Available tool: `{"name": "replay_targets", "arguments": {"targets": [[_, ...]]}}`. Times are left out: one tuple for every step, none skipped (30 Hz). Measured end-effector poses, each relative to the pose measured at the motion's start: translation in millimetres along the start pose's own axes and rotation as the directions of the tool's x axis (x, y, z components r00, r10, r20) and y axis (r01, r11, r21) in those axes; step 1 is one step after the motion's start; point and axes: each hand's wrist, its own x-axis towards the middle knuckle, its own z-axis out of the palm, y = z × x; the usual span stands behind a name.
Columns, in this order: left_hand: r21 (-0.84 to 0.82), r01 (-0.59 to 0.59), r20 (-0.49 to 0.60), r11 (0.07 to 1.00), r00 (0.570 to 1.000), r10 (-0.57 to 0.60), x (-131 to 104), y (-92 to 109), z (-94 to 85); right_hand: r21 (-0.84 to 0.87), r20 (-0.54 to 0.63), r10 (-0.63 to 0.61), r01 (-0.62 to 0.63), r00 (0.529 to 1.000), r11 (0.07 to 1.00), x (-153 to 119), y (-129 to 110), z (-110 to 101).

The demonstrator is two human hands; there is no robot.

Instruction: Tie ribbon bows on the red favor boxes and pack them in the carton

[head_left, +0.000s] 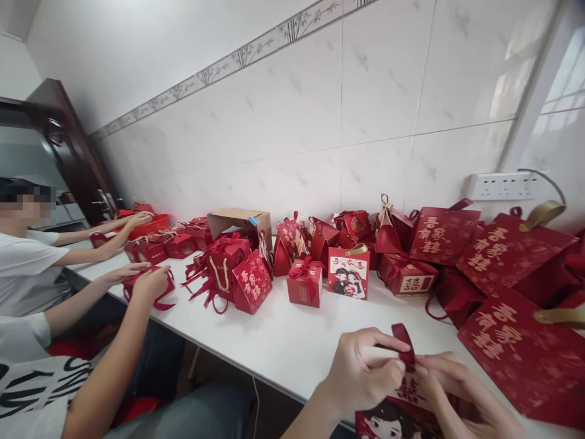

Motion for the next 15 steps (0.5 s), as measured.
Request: {"name": "replay_targets", "arguments": {"targets": [[0.005,0.007,0.010,1.000,1.000,-0.007,-0.3,0.9,-0.4,0.008,-0.015,0.000,0.000,1.000,1.000,0.9,-1.7,0.9],[0.014,0.011,0.015,1.000,1.000,-0.011,-0.6,1.7,-0.7,0.010,-0.029,-0.002,0.002,1.000,1.000,1.5,-3.5,2.1],[0.026,0.013,0.014,1.000,1.000,-0.014,-1.0,2.4,-1.2,0.008,-0.041,-0.006,0.006,0.999,1.000,1.9,-5.4,3.3],[0.041,0.012,0.011,0.999,1.000,-0.013,-1.2,2.8,-1.6,0.001,-0.047,-0.004,0.004,0.999,1.000,2.3,-7.0,4.3],[0.059,0.005,0.000,0.998,1.000,-0.005,-1.2,3.1,-2.1,-0.005,-0.056,0.000,0.000,0.998,1.000,2.6,-8.3,5.1],[0.080,-0.012,-0.008,0.997,1.000,0.013,-0.9,3.1,-2.7,-0.006,-0.060,0.016,-0.016,0.998,1.000,2.9,-9.1,5.6],[0.101,-0.040,-0.013,0.994,0.999,0.042,-0.3,3.0,-3.3,0.000,-0.068,0.022,-0.022,0.997,1.000,3.2,-9.5,5.9],[0.125,-0.072,-0.015,0.989,0.997,0.075,0.5,2.7,-3.9,0.001,-0.072,0.031,-0.031,0.997,1.000,3.5,-9.5,5.9],[0.147,-0.103,-0.012,0.984,0.994,0.106,1.5,2.4,-4.5,0.004,-0.072,0.042,-0.041,0.997,0.999,3.7,-9.4,5.8],[0.167,-0.132,-0.010,0.977,0.991,0.135,2.5,2.2,-5.1,0.014,-0.068,0.048,-0.047,0.996,0.999,4.0,-9.2,5.6],[0.185,-0.155,-0.007,0.970,0.987,0.159,3.3,2.2,-5.7,0.022,-0.060,0.053,-0.052,0.997,0.998,4.2,-9.2,5.5],[0.200,-0.173,-0.004,0.964,0.984,0.177,3.8,2.2,-6.3,0.029,-0.053,0.054,-0.052,0.997,0.998,4.4,-9.2,5.4],[0.215,-0.187,-0.003,0.959,0.981,0.192,4.2,2.3,-6.9,0.031,-0.047,0.053,-0.052,0.997,0.998,4.4,-9.4,5.4],[0.227,-0.196,-0.002,0.954,0.979,0.202,4.3,2.3,-7.5,0.027,-0.044,0.057,-0.056,0.997,0.998,4.4,-9.5,5.5],[0.237,-0.202,0.000,0.950,0.978,0.208,4.3,2.2,-8.2,0.023,-0.045,0.066,-0.065,0.997,0.998,4.3,-9.6,5.6]]}}
